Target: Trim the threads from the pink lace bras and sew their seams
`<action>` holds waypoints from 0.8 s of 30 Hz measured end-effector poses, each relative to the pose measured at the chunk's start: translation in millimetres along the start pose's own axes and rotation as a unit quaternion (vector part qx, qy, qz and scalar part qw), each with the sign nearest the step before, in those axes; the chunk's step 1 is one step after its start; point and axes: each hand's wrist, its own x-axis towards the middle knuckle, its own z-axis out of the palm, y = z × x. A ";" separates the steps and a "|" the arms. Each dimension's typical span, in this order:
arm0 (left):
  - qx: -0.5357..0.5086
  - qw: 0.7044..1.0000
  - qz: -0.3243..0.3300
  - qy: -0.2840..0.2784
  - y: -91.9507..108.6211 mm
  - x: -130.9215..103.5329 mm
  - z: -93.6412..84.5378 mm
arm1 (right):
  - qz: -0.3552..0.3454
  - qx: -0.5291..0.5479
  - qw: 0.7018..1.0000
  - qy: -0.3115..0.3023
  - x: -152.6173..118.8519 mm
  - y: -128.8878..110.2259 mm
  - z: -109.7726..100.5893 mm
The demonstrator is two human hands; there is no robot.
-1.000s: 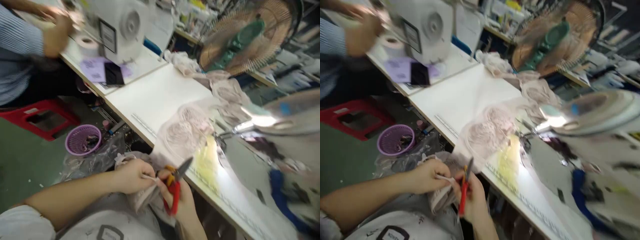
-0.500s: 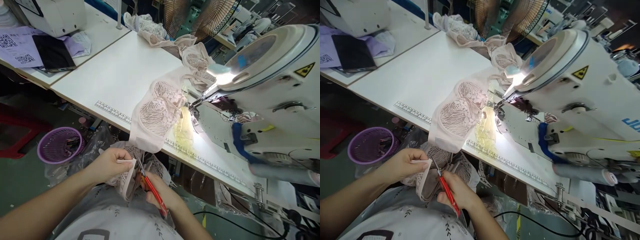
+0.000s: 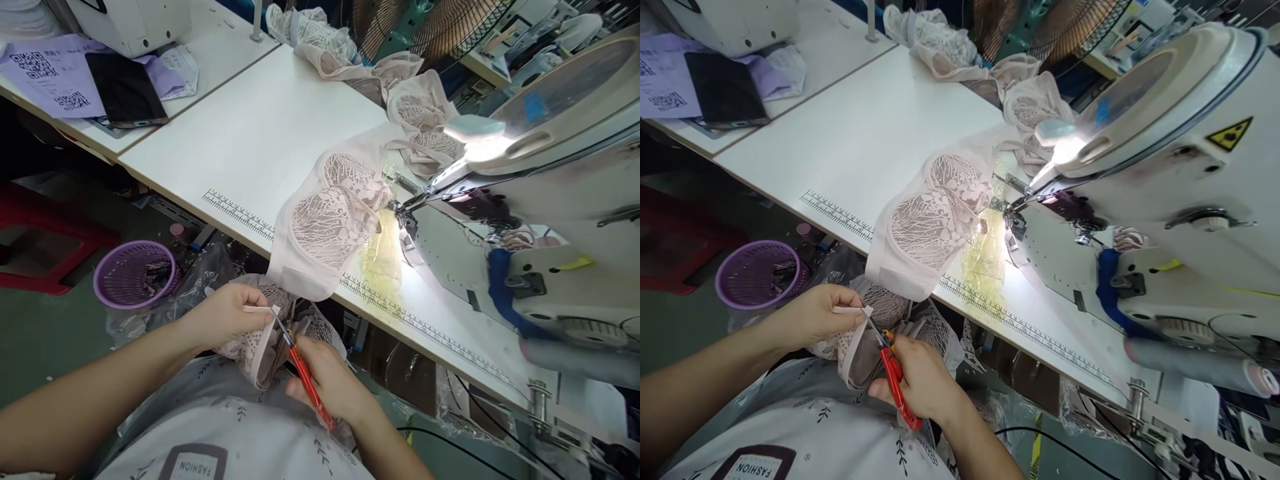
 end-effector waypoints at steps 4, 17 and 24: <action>-0.018 1.000 -0.004 -0.009 1.3 1.1 -2.8 | 0.021 0.042 0.999 -0.011 0.5 1.6 3.1; -0.032 0.999 -0.002 -0.025 -0.6 4.3 -9.2 | 0.032 0.074 0.997 0.017 2.6 12.3 9.7; 0.026 0.999 0.010 0.021 3.8 -3.2 -13.4 | 0.005 0.018 0.996 0.087 36.1 11.9 24.2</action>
